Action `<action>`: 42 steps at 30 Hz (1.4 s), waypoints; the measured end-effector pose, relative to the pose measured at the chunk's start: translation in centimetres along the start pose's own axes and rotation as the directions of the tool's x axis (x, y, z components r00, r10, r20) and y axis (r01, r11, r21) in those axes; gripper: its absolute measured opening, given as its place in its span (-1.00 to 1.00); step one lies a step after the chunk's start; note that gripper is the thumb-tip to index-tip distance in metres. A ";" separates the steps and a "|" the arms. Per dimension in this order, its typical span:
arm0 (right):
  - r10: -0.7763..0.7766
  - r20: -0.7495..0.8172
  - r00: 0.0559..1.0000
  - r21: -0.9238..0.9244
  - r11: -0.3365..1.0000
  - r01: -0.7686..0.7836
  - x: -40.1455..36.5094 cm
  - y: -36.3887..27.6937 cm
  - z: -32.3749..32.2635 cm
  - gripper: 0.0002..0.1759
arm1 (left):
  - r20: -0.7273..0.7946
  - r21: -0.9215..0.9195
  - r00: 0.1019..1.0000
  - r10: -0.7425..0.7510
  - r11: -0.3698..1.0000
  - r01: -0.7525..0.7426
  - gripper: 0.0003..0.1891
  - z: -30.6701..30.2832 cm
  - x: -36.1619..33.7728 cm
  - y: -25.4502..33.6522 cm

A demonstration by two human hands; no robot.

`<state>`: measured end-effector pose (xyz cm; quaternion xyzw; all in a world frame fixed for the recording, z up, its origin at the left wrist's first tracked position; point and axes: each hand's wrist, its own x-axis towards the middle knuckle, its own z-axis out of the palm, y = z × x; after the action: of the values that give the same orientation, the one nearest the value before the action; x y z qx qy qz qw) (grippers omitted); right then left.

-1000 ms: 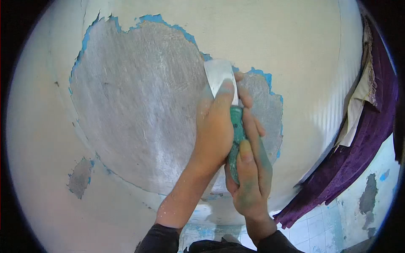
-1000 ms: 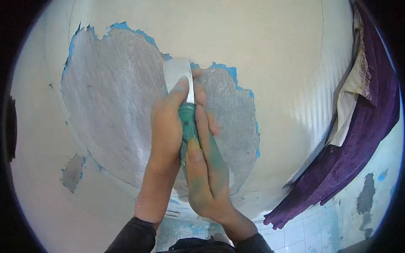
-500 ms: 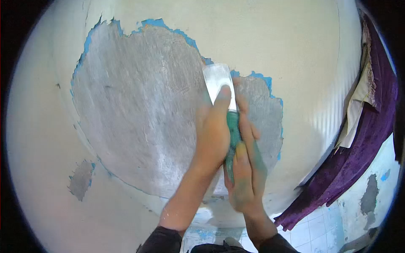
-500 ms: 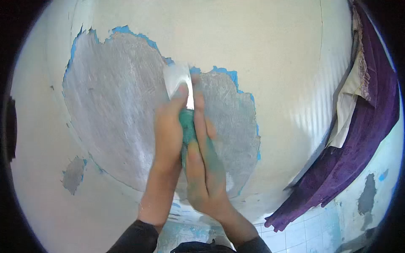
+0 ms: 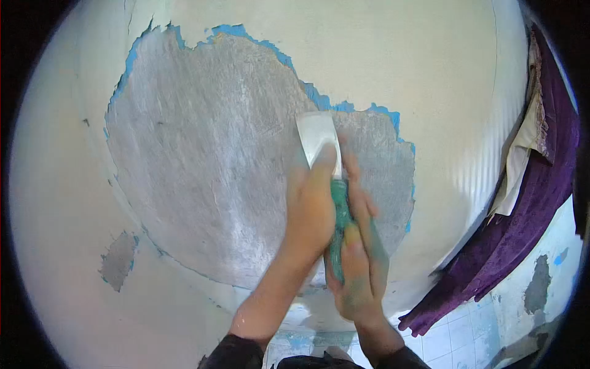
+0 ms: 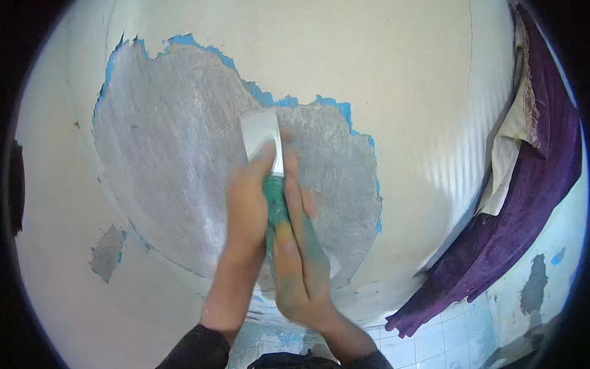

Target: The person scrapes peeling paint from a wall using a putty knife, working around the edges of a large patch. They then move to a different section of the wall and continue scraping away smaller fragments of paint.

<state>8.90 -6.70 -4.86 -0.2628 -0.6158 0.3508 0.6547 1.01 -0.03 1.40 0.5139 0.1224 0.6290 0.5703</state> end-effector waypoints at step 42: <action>0.020 -0.040 0.999 0.009 1.000 -0.019 1.5 -1.0 1.4 -0.38 | -0.008 -0.018 0.999 0.052 0.998 -0.052 -0.63 0.1 1.3 1.0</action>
<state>7.69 -6.31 -3.01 -0.2730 -0.5987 0.3543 0.6645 0.69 0.74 2.89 0.5095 0.1053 0.6466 0.5579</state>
